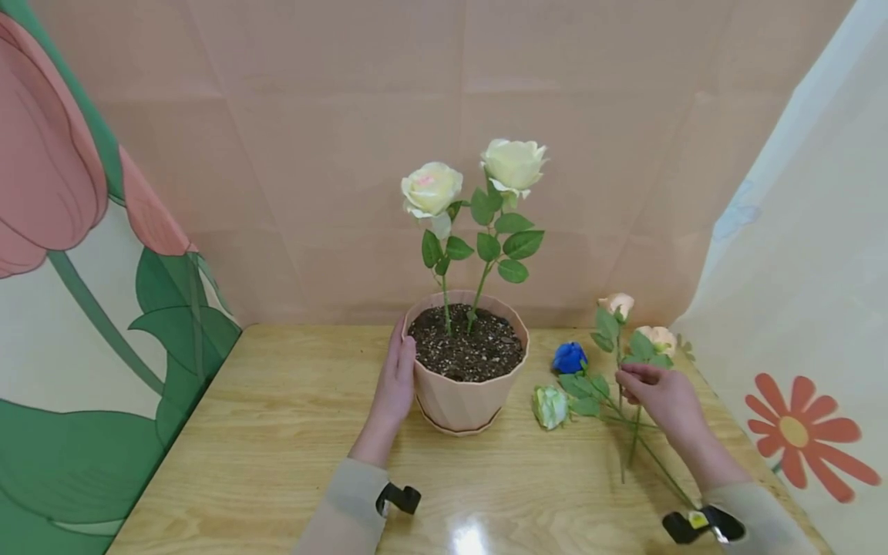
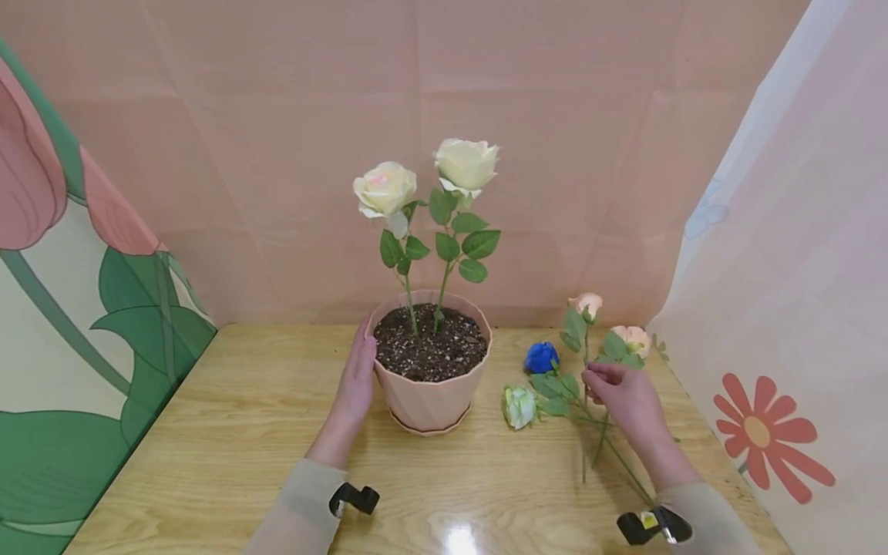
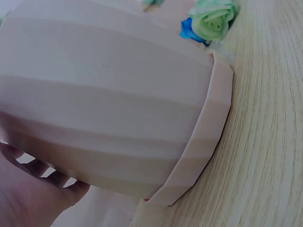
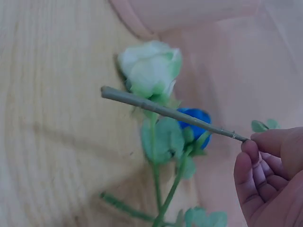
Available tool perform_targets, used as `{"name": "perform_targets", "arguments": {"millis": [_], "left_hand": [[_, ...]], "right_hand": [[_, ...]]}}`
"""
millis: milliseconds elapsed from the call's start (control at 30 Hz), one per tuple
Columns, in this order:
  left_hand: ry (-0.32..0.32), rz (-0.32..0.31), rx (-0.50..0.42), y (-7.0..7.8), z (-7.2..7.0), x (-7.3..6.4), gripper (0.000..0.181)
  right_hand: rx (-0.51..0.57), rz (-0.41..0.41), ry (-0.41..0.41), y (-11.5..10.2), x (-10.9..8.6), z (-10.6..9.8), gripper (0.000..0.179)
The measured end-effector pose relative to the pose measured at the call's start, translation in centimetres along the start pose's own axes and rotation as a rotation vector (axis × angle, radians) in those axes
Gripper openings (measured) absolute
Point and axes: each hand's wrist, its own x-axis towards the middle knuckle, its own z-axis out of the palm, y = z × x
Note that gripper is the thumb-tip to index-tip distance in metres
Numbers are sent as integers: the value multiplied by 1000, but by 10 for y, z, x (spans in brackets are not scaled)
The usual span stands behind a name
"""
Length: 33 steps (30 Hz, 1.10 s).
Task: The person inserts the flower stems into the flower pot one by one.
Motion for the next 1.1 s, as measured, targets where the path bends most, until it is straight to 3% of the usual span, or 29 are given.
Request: {"name": "perform_targets", "arguments": {"millis": [267,567,767,900,933,967,1100], "left_hand": [[-6,-1,-4,1,0,0,60],[-1,-16,-3,1,0,0,60],[1,-22,2,1,-1,-1,60],[-9,24,-37,-7,-2,-1,65],[-7,58,-43,-19,-3,3,67],[-9,68,-47,-21,-3,3,68],[-7,53,-38,-22,-3,4,69]], "right_hand": [[70,-80,56,-39,-3,-1,55],[75,-205,156,-86,-10,-4,47],[160,-253,208,-114,-11,-5,41],[200,-293,244,-135,-12,-6,36],[200,-301,251,-140,-12,-7,36],[199,-307,258,-145,-12,-7,36],[202,-315,268,-163,-12,-10,35]]}}
